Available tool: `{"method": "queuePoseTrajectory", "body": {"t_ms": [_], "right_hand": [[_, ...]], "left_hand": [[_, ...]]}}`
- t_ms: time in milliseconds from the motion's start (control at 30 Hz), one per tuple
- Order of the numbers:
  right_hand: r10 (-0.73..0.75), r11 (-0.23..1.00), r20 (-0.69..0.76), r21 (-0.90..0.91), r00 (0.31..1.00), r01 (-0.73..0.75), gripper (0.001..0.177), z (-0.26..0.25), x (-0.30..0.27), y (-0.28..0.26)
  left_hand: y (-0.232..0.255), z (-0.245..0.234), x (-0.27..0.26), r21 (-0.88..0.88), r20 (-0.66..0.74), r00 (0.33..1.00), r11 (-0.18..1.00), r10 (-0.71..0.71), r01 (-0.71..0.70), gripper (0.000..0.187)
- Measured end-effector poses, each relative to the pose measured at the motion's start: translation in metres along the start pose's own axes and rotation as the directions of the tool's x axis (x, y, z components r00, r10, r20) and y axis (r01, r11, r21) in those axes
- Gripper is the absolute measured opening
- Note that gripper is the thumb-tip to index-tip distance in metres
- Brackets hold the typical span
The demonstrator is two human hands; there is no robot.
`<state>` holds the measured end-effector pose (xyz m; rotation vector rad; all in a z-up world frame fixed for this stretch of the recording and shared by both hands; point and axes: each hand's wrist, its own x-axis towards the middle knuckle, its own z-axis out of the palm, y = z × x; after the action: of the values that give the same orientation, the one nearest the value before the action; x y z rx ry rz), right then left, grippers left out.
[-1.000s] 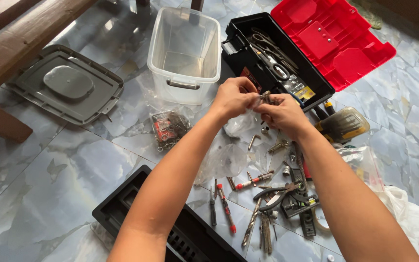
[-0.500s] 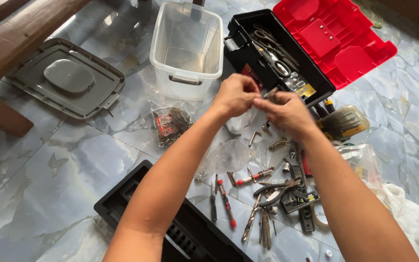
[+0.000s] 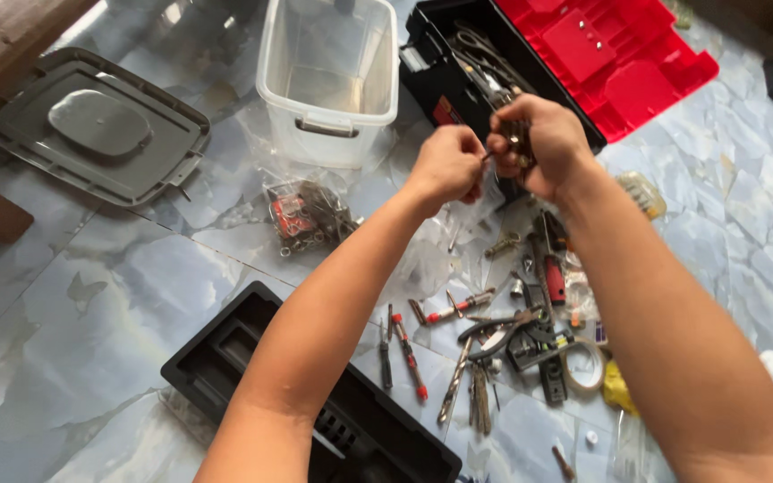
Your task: The person sorts various small tools and hardware from a pile on the floor into a black plastic organizer tray. They handle drill bits, screwdrivers, and other metal hardware, placing them into designated slots within the tray.
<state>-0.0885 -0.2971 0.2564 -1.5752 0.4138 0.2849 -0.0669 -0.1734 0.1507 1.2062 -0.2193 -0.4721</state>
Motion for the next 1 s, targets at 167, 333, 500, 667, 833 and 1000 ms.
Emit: {"method": "queuePoseTrajectory", "body": {"t_ms": [167,333,500,667,833,1000], "right_hand": [[-0.020,0.958,-0.039,-0.286,0.999,0.008,0.020,-0.003,0.000,-0.002],[0.038,0.832,0.064,-0.554,0.997,0.004,0.022,0.000,-0.002,-0.001],[0.038,0.746,0.104,-0.664,0.994,0.041,0.016,-0.001,-0.004,-0.009],[0.047,0.444,0.116,-0.892,0.992,0.084,0.016,0.007,-0.005,-0.016],[0.266,0.239,-0.026,-0.967,0.964,-0.092,0.025,0.015,-0.001,-0.029],[0.392,-0.022,-0.091,-0.996,0.916,-0.090,0.017,0.029,0.006,-0.040]], "left_hand": [[0.003,0.000,0.005,0.001,-0.136,0.984,0.993,0.116,-0.117,0.007],[0.000,-0.005,0.002,0.046,-0.222,0.954,0.980,0.200,-0.194,0.006],[0.000,-0.002,0.004,0.170,-0.313,0.905,0.955,0.287,-0.244,0.006],[0.002,-0.001,0.000,0.405,-0.406,0.773,0.854,0.487,-0.326,0.008],[0.006,0.007,-0.014,0.455,-0.281,0.841,0.836,0.463,-0.308,0.003],[0.012,0.009,-0.021,0.483,-0.290,0.852,0.835,0.436,-0.263,0.003]]}}
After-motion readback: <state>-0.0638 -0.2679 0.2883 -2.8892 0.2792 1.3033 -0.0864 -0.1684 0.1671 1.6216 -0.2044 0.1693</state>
